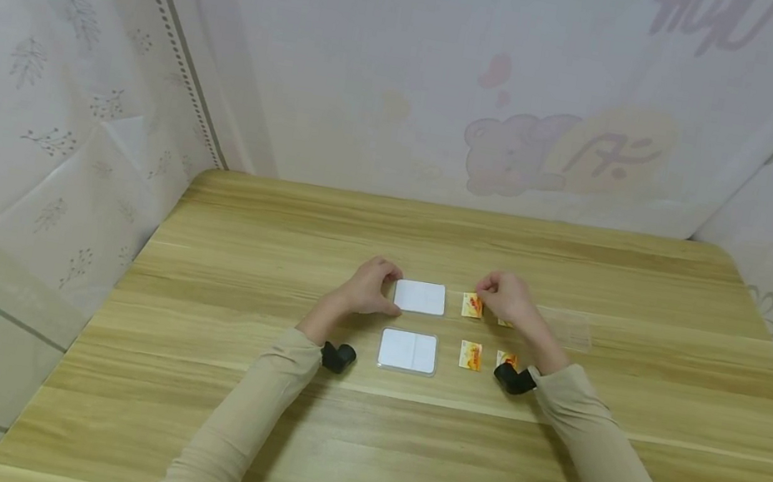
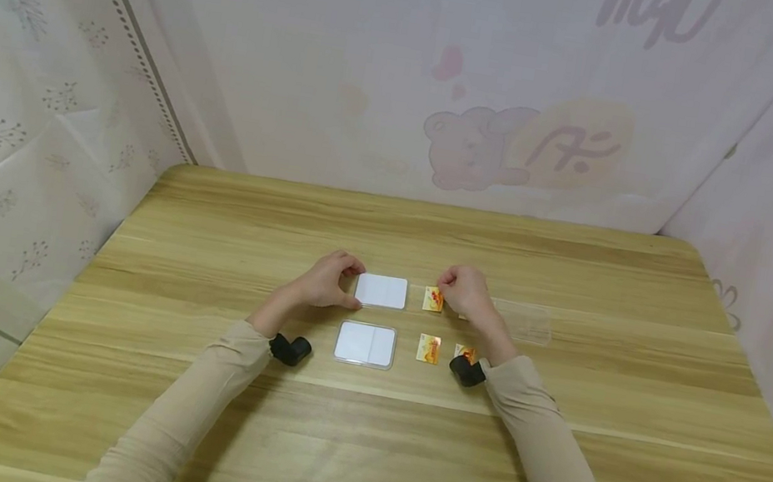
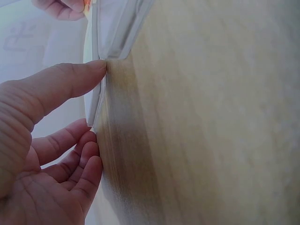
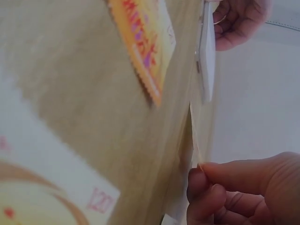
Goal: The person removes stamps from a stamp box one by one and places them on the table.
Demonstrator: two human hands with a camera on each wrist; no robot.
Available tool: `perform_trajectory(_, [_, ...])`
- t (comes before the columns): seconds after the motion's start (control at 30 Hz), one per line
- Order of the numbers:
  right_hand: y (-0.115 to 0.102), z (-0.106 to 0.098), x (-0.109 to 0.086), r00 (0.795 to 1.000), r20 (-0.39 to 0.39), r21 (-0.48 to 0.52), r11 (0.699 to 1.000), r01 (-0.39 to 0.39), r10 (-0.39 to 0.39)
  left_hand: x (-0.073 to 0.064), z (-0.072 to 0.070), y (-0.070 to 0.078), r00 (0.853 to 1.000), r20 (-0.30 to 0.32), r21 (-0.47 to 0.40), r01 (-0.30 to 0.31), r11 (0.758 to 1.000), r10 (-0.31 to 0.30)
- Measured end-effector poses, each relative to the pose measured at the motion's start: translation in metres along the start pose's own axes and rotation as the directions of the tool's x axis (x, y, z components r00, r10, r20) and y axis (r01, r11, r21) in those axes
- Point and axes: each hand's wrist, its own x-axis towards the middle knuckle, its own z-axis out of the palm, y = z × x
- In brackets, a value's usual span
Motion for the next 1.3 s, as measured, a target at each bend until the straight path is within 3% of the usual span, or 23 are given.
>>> perform_trajectory(0.67, [-0.006,0.003,-0.001,1.0,-0.027,-0.166,0.986,-0.014,0.009,0.004,0.001,0.006,1.0,0.014,0.027,-0.001,1.0,0.001])
perform_trajectory(0.83, [-0.003,0.0,-0.003,0.999,-0.05,-0.119,0.993,-0.008,0.002,0.004,0.0,0.007,1.0,0.0,0.016,-0.008,1.0,0.008])
perform_trajectory(0.97, [0.001,-0.006,-0.006,0.995,-0.091,-0.045,0.999,0.028,-0.032,0.008,0.002,0.012,0.999,-0.05,0.01,-0.02,1.0,0.02])
perform_trajectory(1.13, [0.005,-0.018,-0.013,0.99,-0.115,0.019,0.997,0.081,-0.078,0.017,0.009,0.026,0.991,-0.101,-0.061,-0.099,0.993,0.092])
perform_trajectory(1.3, [0.012,-0.03,-0.023,0.987,-0.128,0.042,0.994,0.102,-0.096,0.029,0.019,0.045,0.977,-0.102,-0.098,-0.2,0.975,0.19])
